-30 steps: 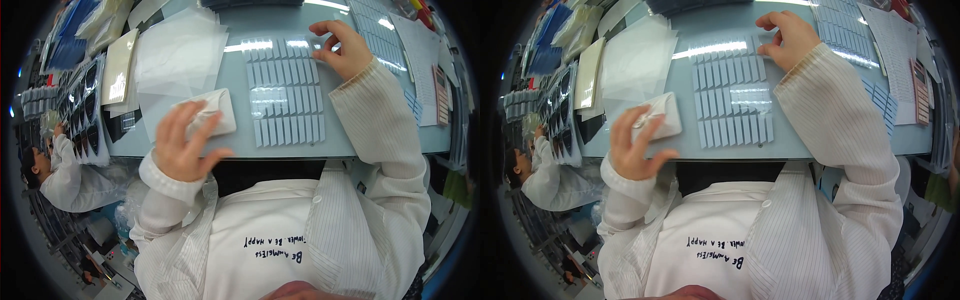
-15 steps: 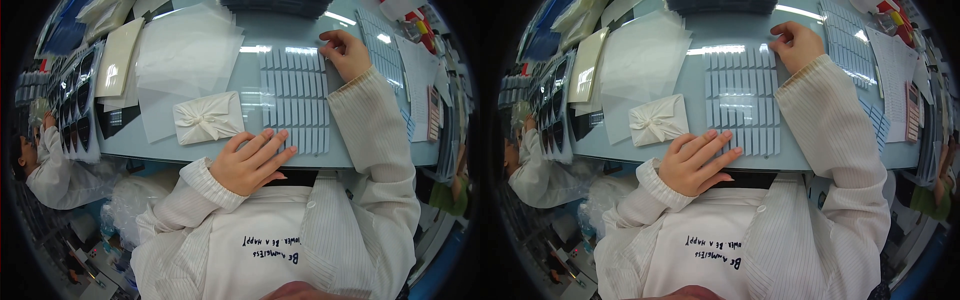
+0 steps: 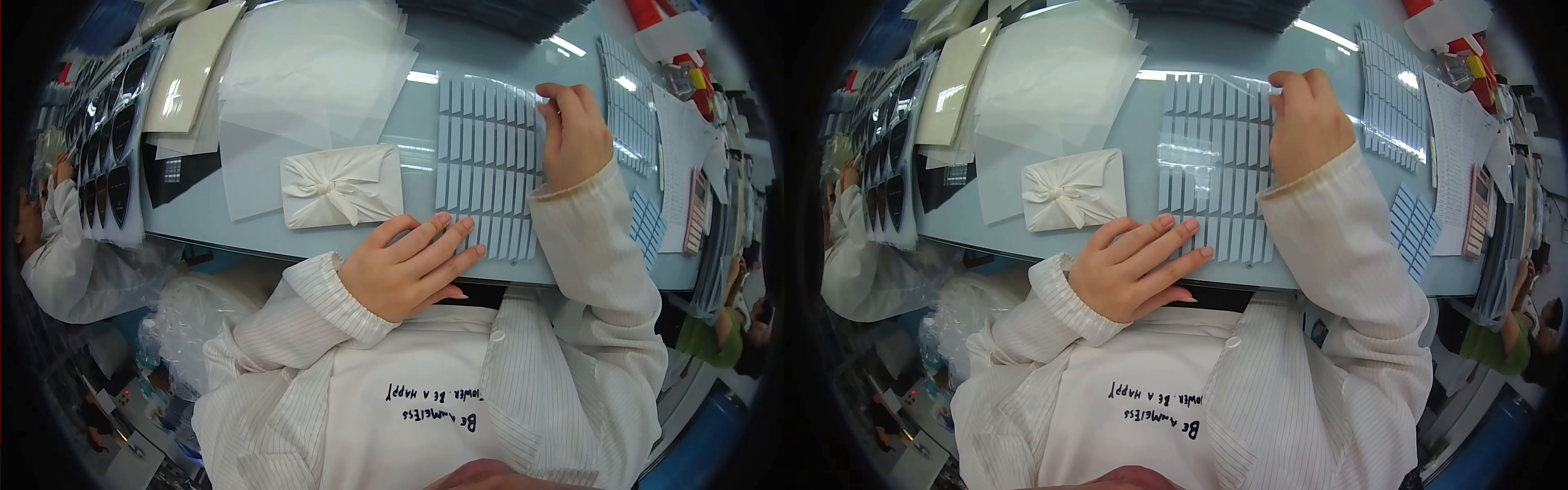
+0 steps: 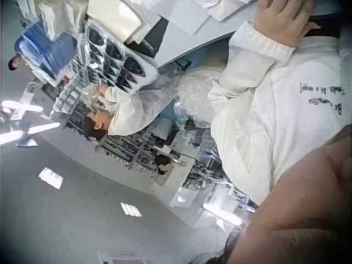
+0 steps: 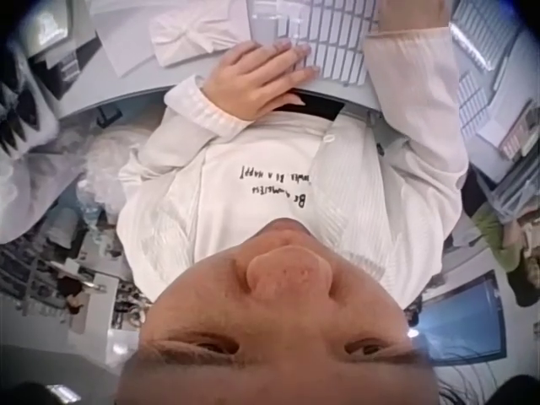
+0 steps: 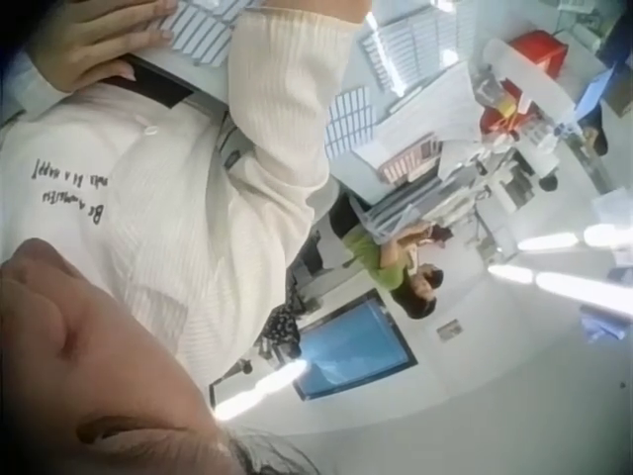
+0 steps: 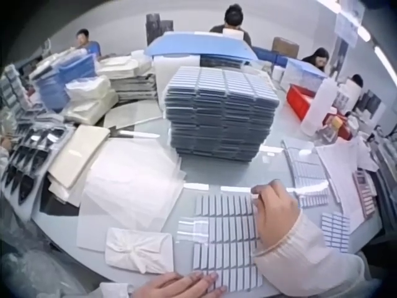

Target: Packaging small sheets of components into transparent plastic bags at a workstation.

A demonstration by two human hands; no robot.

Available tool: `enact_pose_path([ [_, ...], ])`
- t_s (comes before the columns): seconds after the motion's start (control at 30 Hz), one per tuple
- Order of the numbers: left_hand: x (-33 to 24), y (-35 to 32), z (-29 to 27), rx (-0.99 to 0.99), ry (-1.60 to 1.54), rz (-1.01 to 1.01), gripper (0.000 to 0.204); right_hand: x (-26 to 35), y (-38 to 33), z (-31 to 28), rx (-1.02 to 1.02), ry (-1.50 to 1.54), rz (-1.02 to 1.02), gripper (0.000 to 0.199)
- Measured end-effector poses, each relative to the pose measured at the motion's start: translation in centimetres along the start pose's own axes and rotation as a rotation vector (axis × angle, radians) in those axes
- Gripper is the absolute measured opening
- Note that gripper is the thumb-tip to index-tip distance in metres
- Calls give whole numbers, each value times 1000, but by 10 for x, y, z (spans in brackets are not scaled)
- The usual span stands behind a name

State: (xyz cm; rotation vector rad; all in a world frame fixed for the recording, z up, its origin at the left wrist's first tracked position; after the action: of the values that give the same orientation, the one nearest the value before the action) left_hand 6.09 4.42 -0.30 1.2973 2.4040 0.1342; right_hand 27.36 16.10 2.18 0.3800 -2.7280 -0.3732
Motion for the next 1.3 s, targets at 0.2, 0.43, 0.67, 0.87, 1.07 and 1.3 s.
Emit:
enact_pose_path([
  [0.2, -5, -2, 2, 1, 15, -22, 57, 12, -5, -4, 74, -127, -66, 6],
  [0.43, -7, -4, 4, -22, 27, -45, 53, 76, -45, -14, 179, 129, -389, 10],
  [0.67, -7, -1, 3, -10, 28, -59, 43, 130, -86, -48, 313, 376, -569, 23],
  [0.87, -7, -3, 9, 11, 107, -10, 51, 155, -119, -52, 139, 619, -517, 24],
  [1.07, -19, -7, 6, -73, 144, -68, 59, 163, -115, -43, 78, 692, -468, 22],
  [1.3, -20, -4, 10, -41, 46, 39, 48, 179, -121, -46, 10, 795, -461, 18],
])
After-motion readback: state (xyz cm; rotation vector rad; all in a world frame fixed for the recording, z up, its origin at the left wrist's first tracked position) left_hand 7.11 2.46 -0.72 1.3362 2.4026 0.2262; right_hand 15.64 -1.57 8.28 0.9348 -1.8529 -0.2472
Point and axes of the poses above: each hand's wrist, its own y-axis towards the middle knuckle, its own z-axis out of the palm, x = y × z, the point moved 4 cm from there along y, towards the middle knuckle, and after that the axes turned 7 degrees about x, right-handed, at the moved point
